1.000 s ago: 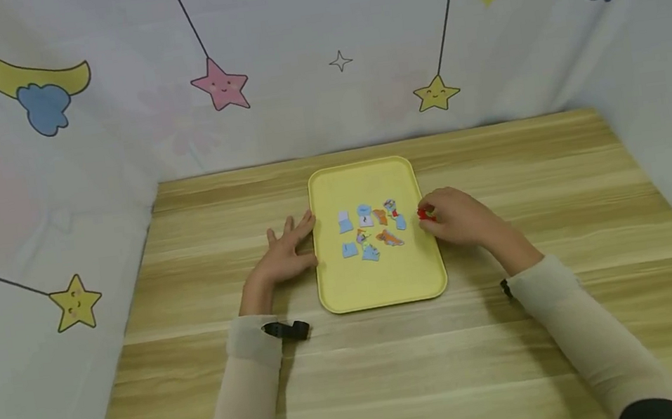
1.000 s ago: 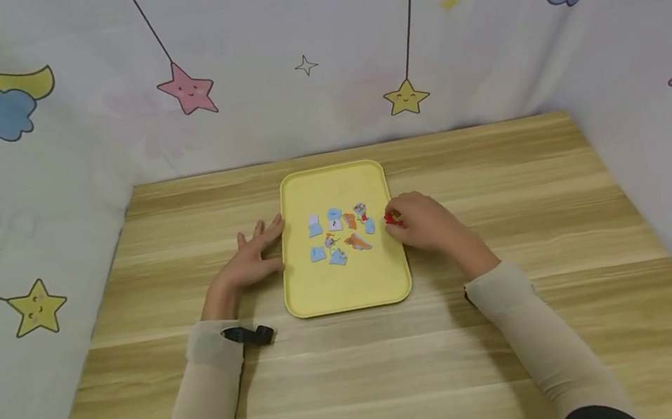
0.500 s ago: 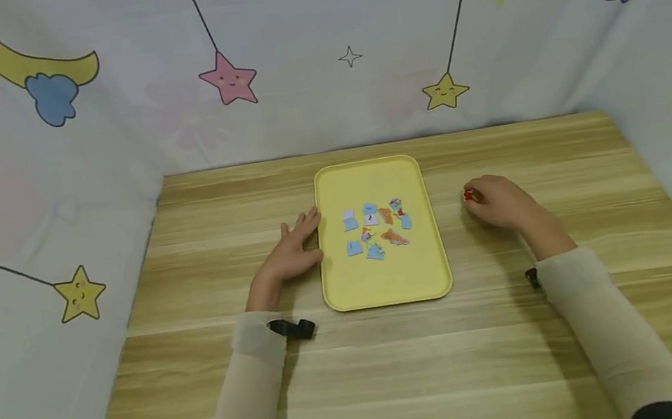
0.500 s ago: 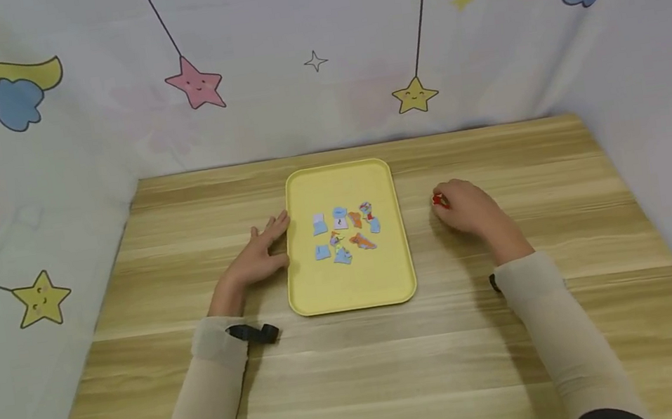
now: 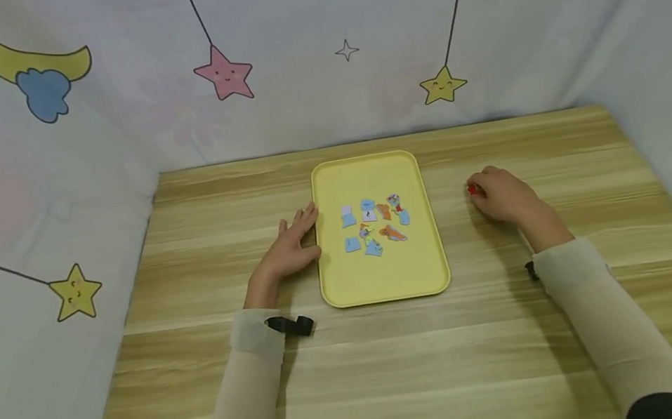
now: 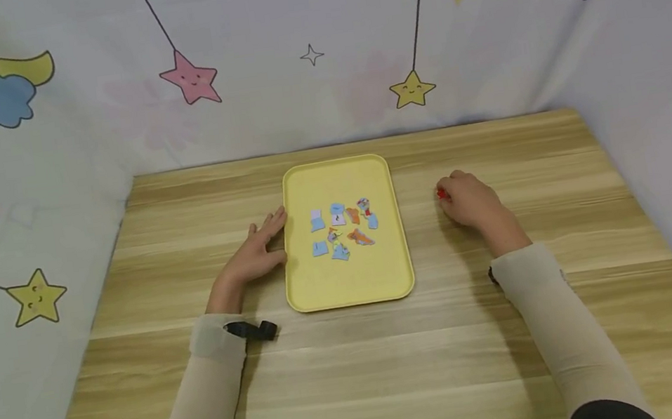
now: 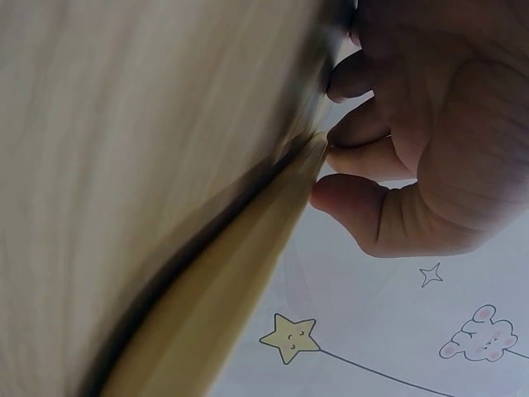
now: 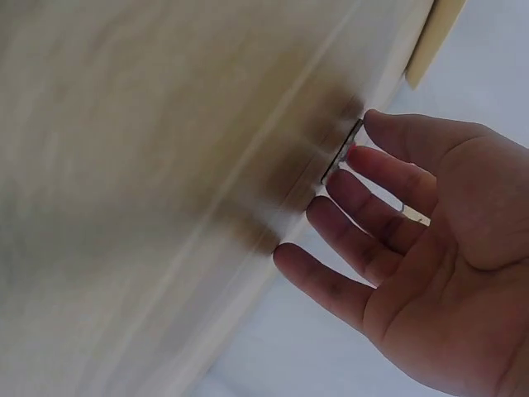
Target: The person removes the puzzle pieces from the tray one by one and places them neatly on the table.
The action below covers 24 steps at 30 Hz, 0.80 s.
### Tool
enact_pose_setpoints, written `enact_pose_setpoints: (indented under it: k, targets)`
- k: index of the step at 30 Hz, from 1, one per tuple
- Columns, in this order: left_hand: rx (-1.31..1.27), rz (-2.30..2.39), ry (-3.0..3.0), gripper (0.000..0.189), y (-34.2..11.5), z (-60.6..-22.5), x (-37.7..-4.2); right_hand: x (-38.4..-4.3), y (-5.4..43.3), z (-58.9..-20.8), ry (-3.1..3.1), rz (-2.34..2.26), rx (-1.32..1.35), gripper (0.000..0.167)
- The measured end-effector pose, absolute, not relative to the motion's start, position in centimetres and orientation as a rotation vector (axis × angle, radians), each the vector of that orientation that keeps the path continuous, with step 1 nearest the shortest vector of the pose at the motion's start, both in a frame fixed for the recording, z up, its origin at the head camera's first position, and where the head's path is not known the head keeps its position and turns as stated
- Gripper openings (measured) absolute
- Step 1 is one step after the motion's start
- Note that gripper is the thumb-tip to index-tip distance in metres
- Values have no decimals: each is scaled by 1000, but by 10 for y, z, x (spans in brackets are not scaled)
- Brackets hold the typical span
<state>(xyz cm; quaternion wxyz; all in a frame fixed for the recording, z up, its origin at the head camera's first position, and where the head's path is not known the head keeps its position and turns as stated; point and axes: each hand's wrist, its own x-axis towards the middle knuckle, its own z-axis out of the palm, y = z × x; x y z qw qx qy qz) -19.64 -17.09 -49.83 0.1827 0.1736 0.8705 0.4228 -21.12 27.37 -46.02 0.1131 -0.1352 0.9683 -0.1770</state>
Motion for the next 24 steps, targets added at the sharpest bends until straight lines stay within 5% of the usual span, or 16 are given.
enact_pose_setpoints:
  k: [24]
  targets:
    - [473,1165,2471,86,-170,-498,-196,-207,242,-462,2854,-652,-503,45]
